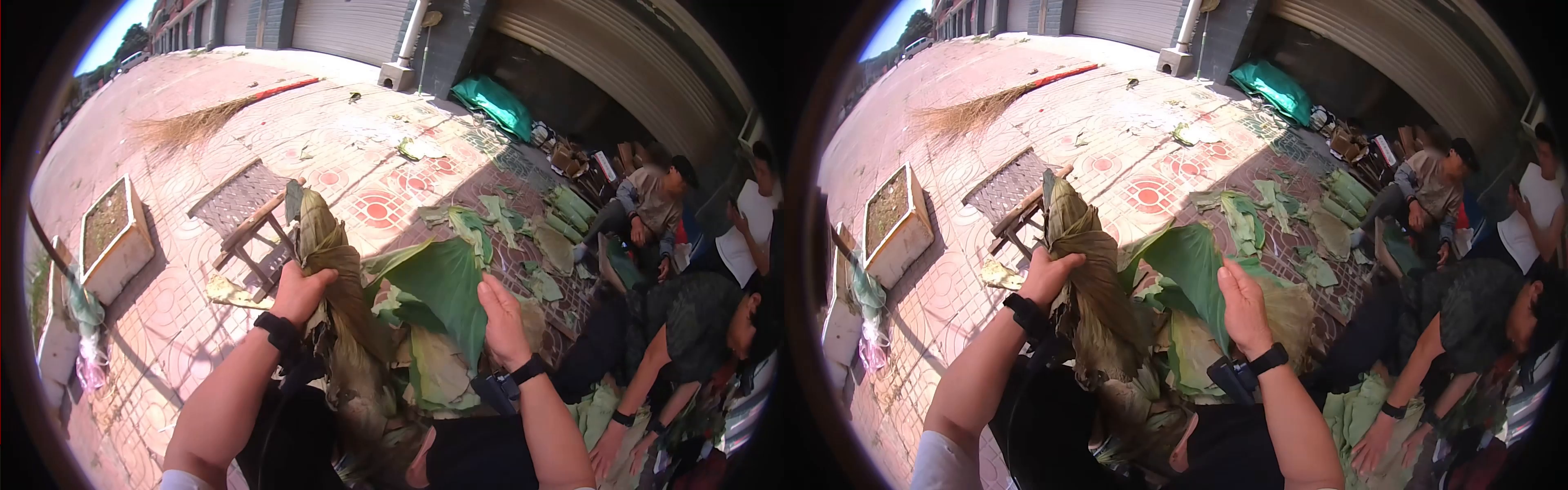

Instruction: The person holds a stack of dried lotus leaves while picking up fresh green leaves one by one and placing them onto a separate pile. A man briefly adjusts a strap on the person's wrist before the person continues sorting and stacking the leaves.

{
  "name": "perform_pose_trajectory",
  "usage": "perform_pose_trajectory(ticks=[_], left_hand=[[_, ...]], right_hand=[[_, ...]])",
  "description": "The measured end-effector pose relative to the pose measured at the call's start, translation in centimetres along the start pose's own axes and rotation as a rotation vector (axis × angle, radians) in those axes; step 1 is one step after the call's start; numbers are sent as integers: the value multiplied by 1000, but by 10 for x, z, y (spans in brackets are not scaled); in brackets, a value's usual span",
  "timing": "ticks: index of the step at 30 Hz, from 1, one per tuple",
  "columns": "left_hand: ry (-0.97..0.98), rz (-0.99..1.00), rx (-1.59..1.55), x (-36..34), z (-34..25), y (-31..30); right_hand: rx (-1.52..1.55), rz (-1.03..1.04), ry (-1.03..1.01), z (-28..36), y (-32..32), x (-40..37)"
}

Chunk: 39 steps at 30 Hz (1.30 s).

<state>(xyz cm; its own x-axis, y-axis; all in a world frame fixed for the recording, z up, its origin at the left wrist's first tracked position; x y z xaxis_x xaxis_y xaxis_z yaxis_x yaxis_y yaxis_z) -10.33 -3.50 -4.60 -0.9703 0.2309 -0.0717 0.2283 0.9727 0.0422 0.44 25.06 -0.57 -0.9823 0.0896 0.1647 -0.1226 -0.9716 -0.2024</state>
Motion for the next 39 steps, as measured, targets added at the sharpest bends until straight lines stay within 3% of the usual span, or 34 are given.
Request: perform_pose_trajectory(ticks=[5, 11, 13, 15, 17, 20, 22, 23, 25, 26, 27, 28, 31, 34, 39], left_hand=[[0, -16, 23, -4, -3, 10], [29, -70, 43, -5, -2, 18], [66, -16, 36, 6, 13, 17], [47, -68, 111, 8, 17, 19], [97, 75, 2, 23, 34, 20], [124, 107, 51, 34, 45, 19], [131, 146, 104, 45, 55, 16], [128, 151, 118, 48, 57, 18], [106, 158, 132, 52, 58, 21], [133, 203, 115, 56, 60, 22], [162, 235, 98, 57, 59, 22], [158, 212, 130, 58, 61, 20], [148, 188, 169, 65, 68, 10], [138, 226, 127, 80, 82, 1], [111, 189, 94, 62, 71, 3]], right_hand=[[495, -219, -123, 75, -75, -54], [627, -502, -299, 99, -166, -211], [635, -695, -339, 98, -193, -287], [464, -977, -441, 115, -198, -359], [299, -1132, -506, 136, -195, -421], [63, -1278, -529, 174, -186, -470], [-139, -1359, -502, 194, -188, -492], [-229, -1512, -460, 194, -193, -503], [-553, -1581, -282, 190, -211, -518], [-415, -1689, -300, 173, -227, -530], [-308, -1593, -331, 164, -238, -529], [-207, -1649, -327, 152, -246, -530], [-168, -1574, -311, 130, -267, -525], [-266, -1658, -188, 120, -274, -515], [-210, -1590, -222, 118, -276, -485]])
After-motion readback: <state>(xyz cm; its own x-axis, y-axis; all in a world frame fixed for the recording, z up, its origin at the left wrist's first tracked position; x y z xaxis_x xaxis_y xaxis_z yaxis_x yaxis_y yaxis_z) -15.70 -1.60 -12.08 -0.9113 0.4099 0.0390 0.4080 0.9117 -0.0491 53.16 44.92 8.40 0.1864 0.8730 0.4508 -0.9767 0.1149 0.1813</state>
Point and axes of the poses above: each hand's wrist, its own x-axis towards the middle knuckle, its own y-axis out of the palm, z = x × y, the point moved 5 cm from there along x, towards the middle knuckle, and after that the axes turned 8 degrees about z, right-handed, at the moved point
